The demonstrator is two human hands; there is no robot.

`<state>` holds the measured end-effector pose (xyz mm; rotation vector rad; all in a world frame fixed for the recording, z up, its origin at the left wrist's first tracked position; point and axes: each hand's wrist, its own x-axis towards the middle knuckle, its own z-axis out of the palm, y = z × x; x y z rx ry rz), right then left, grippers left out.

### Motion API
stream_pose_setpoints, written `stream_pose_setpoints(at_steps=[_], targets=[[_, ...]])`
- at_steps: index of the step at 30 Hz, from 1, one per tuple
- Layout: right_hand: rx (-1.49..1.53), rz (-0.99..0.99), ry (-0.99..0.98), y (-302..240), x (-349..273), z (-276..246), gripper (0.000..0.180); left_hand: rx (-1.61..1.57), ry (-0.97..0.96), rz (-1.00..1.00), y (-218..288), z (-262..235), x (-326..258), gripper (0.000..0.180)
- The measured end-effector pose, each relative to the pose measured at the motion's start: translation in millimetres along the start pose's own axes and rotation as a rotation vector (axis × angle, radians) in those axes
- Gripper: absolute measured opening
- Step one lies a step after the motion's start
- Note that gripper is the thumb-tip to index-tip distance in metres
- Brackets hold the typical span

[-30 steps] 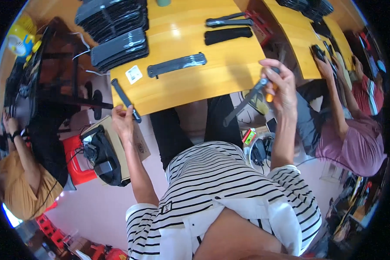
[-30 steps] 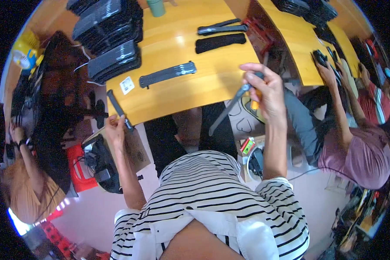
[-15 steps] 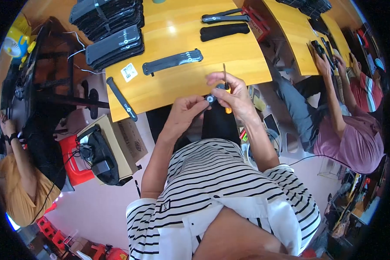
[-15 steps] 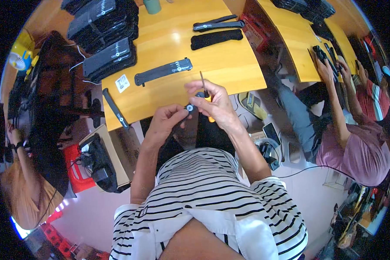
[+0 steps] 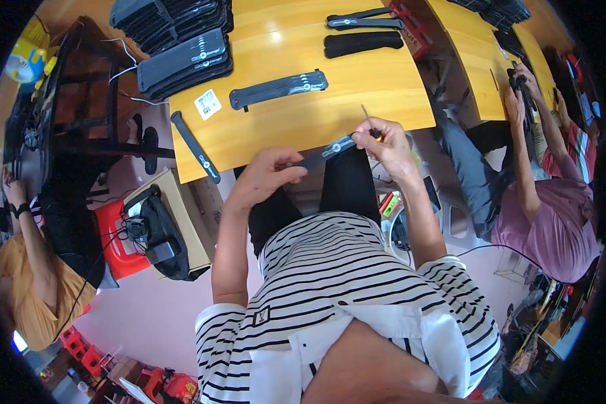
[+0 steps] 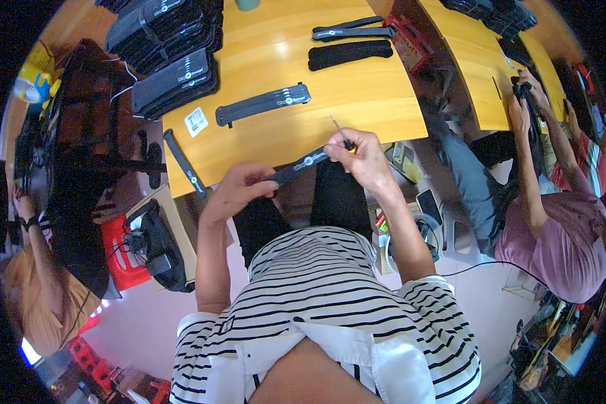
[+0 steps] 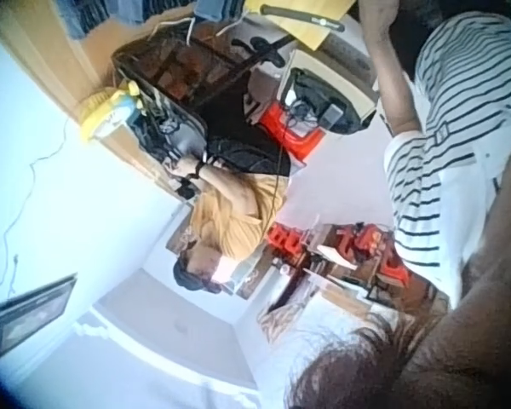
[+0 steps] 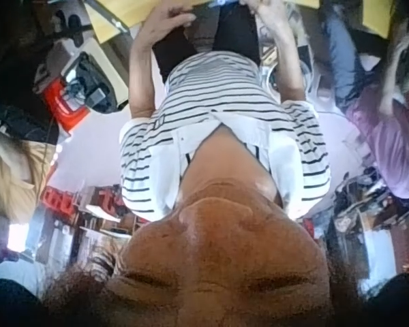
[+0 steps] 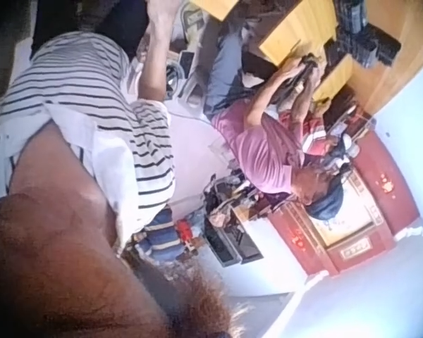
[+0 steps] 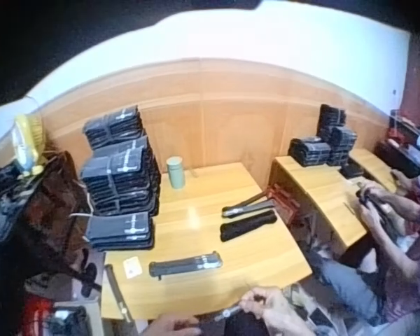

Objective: Assembling metal hardware and small components onto black leather or synthetic straps.

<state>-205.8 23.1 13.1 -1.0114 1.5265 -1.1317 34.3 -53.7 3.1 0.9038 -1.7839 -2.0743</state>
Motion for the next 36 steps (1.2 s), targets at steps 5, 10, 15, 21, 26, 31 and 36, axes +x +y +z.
stream_pose_setpoints(at_steps=[5, 10, 15, 21, 26, 31, 36], targets=[[0.008, 0.005, 0.046, 6.5, 12.9, -2.3, 0.010, -0.010, 0.127, -0.045, -20.2, -43.1, -20.8, 0.014], [0.140, 0.130, -0.044, 17.9, 42.1, 6.0, 0.009, -0.115, 0.426, -0.113, -34.7, -67.2, -9.0, 0.015], [0.095, 0.113, 0.029, 27.0, 80.3, 20.9, 0.010, -0.120, 0.625, -0.046, -43.0, -85.2, 21.6, 0.014], [-0.031, 0.083, 0.198, 34.8, 112.5, 26.6, 0.010, -0.185, 0.773, 0.010, -47.2, -91.6, 45.8, 0.012], [-0.173, 0.045, 0.290, 52.7, 125.7, 28.1, 0.014, -0.010, 0.900, 0.111, -50.0, -88.9, 56.9, 0.009], [-0.319, 0.017, 0.352, 48.7, 126.2, 35.2, 0.016, 0.010, 0.975, 0.107, -54.3, -89.9, 60.3, 0.010], [-0.370, 0.006, 0.402, 44.8, 124.4, 37.4, 0.017, 0.085, 1.002, 0.143, -62.3, -93.5, 63.8, 0.011]])
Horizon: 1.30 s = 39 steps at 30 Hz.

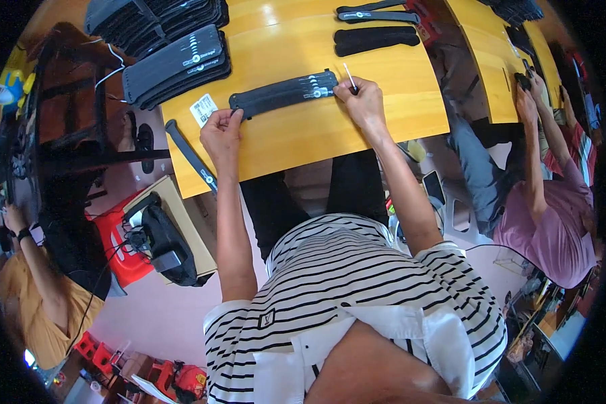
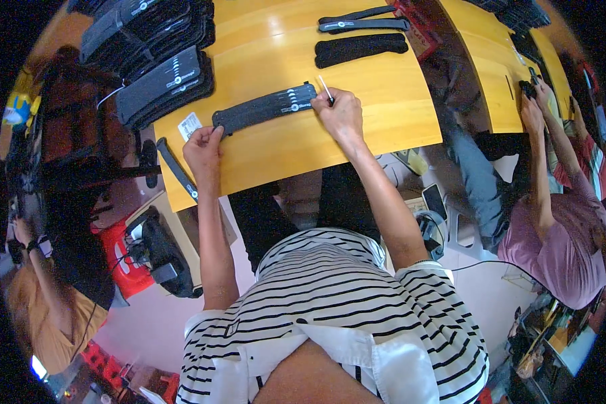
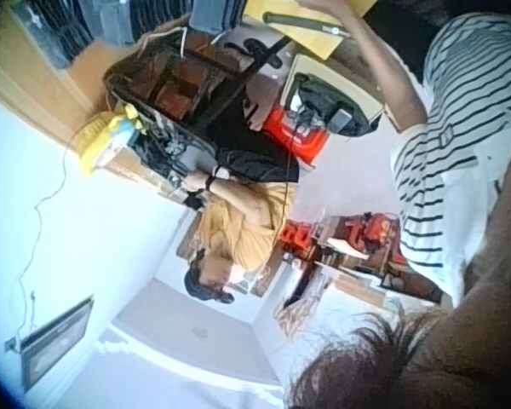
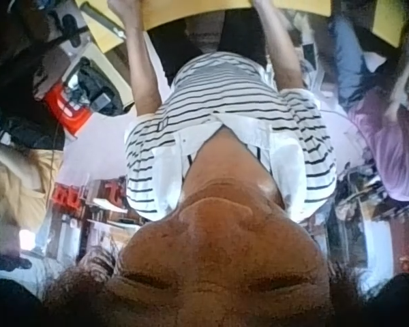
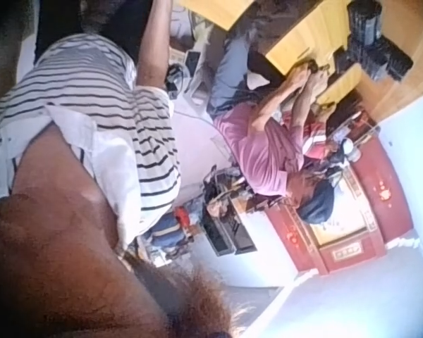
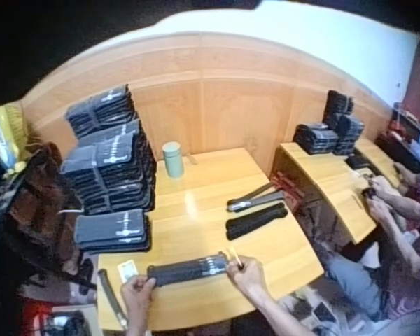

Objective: Assembling metal hardware and small components onto black leather or synthetic straps.

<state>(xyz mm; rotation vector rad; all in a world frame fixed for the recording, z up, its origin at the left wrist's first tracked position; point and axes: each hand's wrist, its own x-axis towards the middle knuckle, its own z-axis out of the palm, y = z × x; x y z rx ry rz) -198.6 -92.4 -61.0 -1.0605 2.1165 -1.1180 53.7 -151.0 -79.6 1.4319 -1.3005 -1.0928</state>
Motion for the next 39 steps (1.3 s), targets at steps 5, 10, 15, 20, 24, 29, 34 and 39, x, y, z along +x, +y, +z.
stream_pose_setpoints(at_steps=[5, 10, 15, 20, 24, 29, 34, 39], targets=[[-0.002, -0.020, 0.034, 3.4, -1.2, -0.2, 0.016, -0.014, -0.001, -0.037, 5.1, 5.3, -3.0, 0.012], [0.041, 0.006, 0.026, -0.1, -3.1, 0.3, 0.015, 0.027, 0.025, -0.039, 6.8, 3.1, -2.6, 0.013], [0.032, 0.007, 0.037, -1.7, -2.5, -0.3, 0.015, 0.029, 0.046, -0.076, 5.9, 5.3, -0.3, 0.013], [0.004, 0.012, 0.034, -6.3, -3.3, -2.5, 0.015, 0.023, 0.044, -0.071, 12.3, 7.2, -2.2, 0.012], [-0.018, 0.012, 0.041, -5.9, -2.8, -0.5, 0.015, 0.038, 0.040, -0.072, 11.3, 4.9, -1.1, 0.013], [-0.018, -0.004, 0.042, -7.6, -4.0, -1.1, 0.014, 0.086, 0.073, -0.042, 7.4, 7.3, -0.2, 0.015], [-0.034, -0.012, 0.060, -4.8, -3.0, -0.6, 0.014, 0.084, 0.051, -0.036, 7.4, 7.8, 0.2, 0.013], [-0.030, 0.002, 0.053, -3.8, -3.0, -1.6, 0.015, 0.123, 0.071, -0.030, 13.8, 9.0, -1.0, 0.014]])
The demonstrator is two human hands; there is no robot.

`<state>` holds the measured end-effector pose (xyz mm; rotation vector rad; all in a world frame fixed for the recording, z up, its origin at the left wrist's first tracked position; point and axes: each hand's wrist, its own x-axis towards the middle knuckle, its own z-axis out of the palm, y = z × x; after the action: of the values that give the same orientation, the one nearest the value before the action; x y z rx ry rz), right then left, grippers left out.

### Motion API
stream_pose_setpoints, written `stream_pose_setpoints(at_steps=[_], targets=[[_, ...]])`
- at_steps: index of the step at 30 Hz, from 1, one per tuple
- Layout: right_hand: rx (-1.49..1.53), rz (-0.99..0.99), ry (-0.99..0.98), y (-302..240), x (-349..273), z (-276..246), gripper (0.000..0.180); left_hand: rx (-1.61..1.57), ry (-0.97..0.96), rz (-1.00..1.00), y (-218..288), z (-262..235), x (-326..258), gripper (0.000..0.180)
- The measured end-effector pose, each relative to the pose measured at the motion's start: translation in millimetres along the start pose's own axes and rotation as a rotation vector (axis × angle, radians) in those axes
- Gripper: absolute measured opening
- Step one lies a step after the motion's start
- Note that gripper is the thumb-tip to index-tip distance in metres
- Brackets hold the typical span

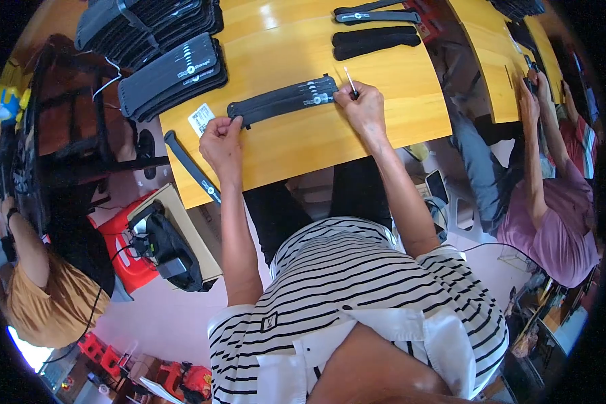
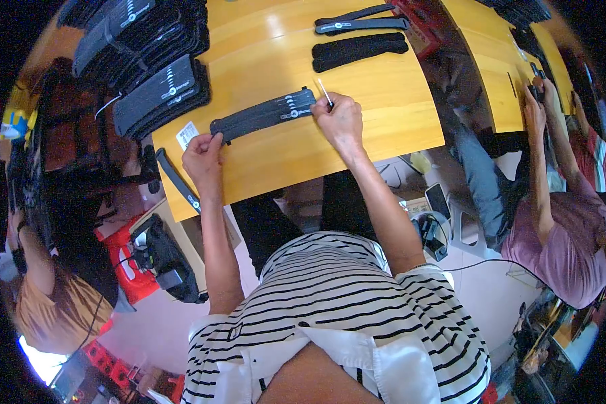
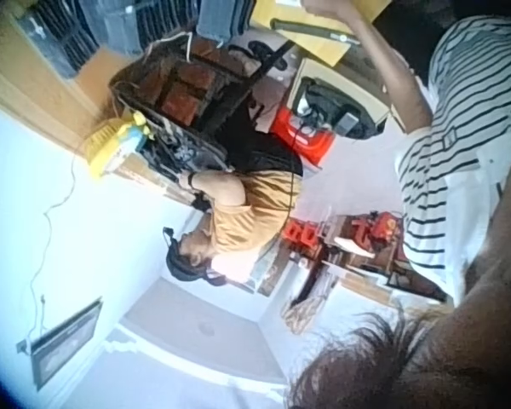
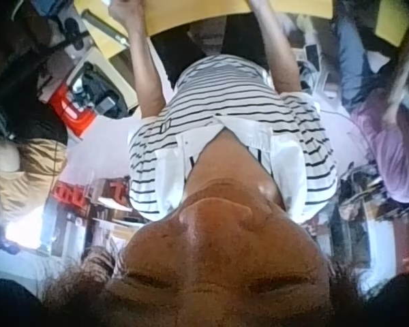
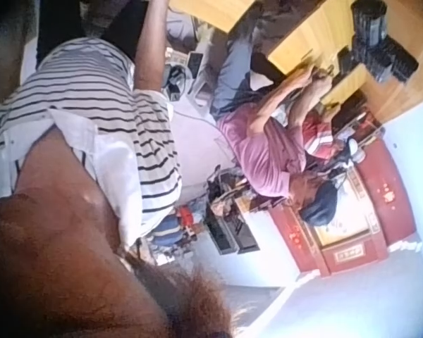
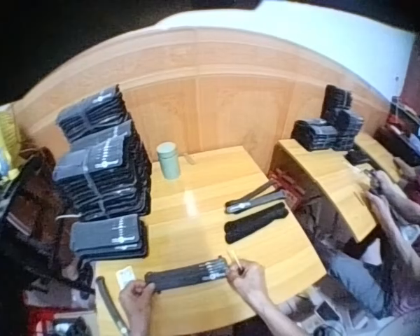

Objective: Assembling metal hardware and small components onto black leather or synthetic straps.

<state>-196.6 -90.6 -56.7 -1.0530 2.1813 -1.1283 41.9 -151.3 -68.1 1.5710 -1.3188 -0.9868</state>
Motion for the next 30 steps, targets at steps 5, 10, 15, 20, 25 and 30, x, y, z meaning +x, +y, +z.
stream_pose_setpoints(at_steps=[5, 10, 15, 20, 25, 30], targets=[[-0.012, 0.004, -0.006, 0.5, 1.5, 2.3, 0.015, -0.003, 0.006, -0.026, -1.4, -1.0, 0.4, 0.015], [-0.014, -0.007, -0.011, 2.0, 2.4, 2.4, 0.016, -0.046, -0.003, -0.012, -2.0, -0.5, 0.6, 0.015], [-0.020, -0.031, 0.017, -2.0, 1.1, 1.8, 0.015, -0.034, 0.003, -0.031, 3.9, 0.5, -0.5, 0.015], [-0.048, -0.018, 0.018, -3.2, 1.2, 2.3, 0.015, -0.012, 0.005, -0.034, 3.7, 0.3, -0.3, 0.015], [-0.078, 0.008, -0.019, -2.4, 2.5, 3.3, 0.015, 0.021, 0.017, -0.034, 0.4, -1.3, 1.3, 0.016], [-0.093, 0.005, 0.003, -3.9, 2.9, 3.0, 0.015, 0.056, 0.046, -0.015, -8.6, 0.7, 5.5, 0.018]])
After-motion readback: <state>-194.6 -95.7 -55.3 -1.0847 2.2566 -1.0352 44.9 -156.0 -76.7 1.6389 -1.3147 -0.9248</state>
